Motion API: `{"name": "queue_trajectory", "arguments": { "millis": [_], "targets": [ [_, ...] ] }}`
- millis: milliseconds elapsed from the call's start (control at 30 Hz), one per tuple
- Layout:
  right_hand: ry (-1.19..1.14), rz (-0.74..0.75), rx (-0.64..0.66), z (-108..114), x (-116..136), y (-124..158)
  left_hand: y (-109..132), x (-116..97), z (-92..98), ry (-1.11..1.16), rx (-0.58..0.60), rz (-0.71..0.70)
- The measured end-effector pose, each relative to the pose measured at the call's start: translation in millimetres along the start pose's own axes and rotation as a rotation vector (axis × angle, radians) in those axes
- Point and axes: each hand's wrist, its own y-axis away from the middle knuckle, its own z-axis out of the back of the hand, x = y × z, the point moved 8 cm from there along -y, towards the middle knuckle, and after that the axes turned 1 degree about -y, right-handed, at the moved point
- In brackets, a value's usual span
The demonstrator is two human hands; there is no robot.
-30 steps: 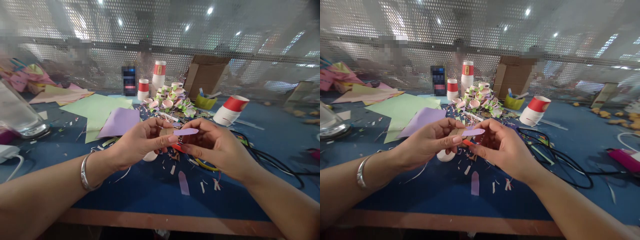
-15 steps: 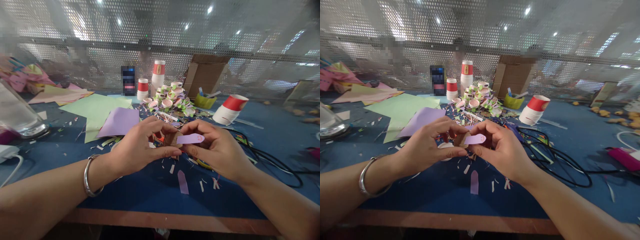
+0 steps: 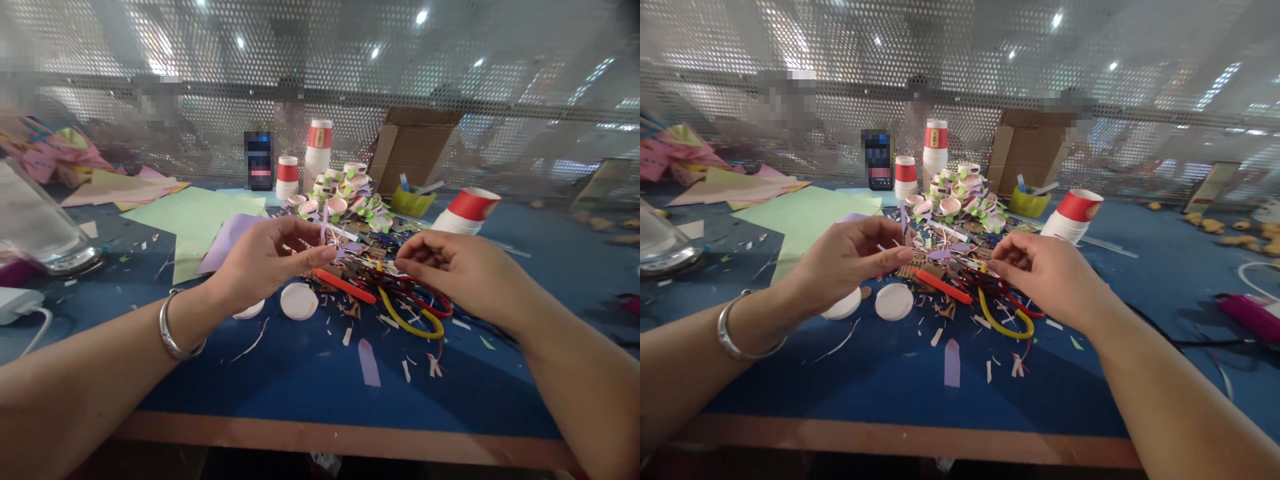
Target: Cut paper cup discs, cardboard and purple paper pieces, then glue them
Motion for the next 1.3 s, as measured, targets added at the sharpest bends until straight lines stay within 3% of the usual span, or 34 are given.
{"name": "queue_trajectory", "arguments": {
  "millis": [133,333,467,633,800,933,1100,1300],
  "targets": [
    [0.115,-0.006,0.047,-2.8,-9.1,-0.3,-1.0,3.8,1.8,0.069,-0.011,0.047],
    [0.199,-0.032,-0.113,16.6,-10.1,-2.1,-0.9,4.1,4.1,0.104,-0.029,0.069],
    [0.244,-0.168,-0.227,42.4,-33.6,-7.4,-1.0,3.5,5.5,0.136,-0.052,0.08],
    [0.248,-0.262,-0.273,60.6,-70.0,-14.5,-0.1,-0.5,2.9,0.206,-0.033,0.039],
    [0.235,-0.288,-0.128,42.7,-75.0,-17.1,0.7,-4.0,-0.4,0.21,0.008,0.0],
    [0.196,-0.307,-0.103,31.2,-75.2,-16.1,0.8,-6.6,-1.6,0.238,0.019,-0.016],
    [0.011,-0.463,-0.057,21.0,-95.1,-16.1,-1.2,-5.1,1.5,0.234,0.008,-0.042],
    [-0.321,-0.543,-0.142,17.8,-95.8,-14.2,-3.4,-4.0,2.4,0.307,0.029,-0.077]
  ]
}}
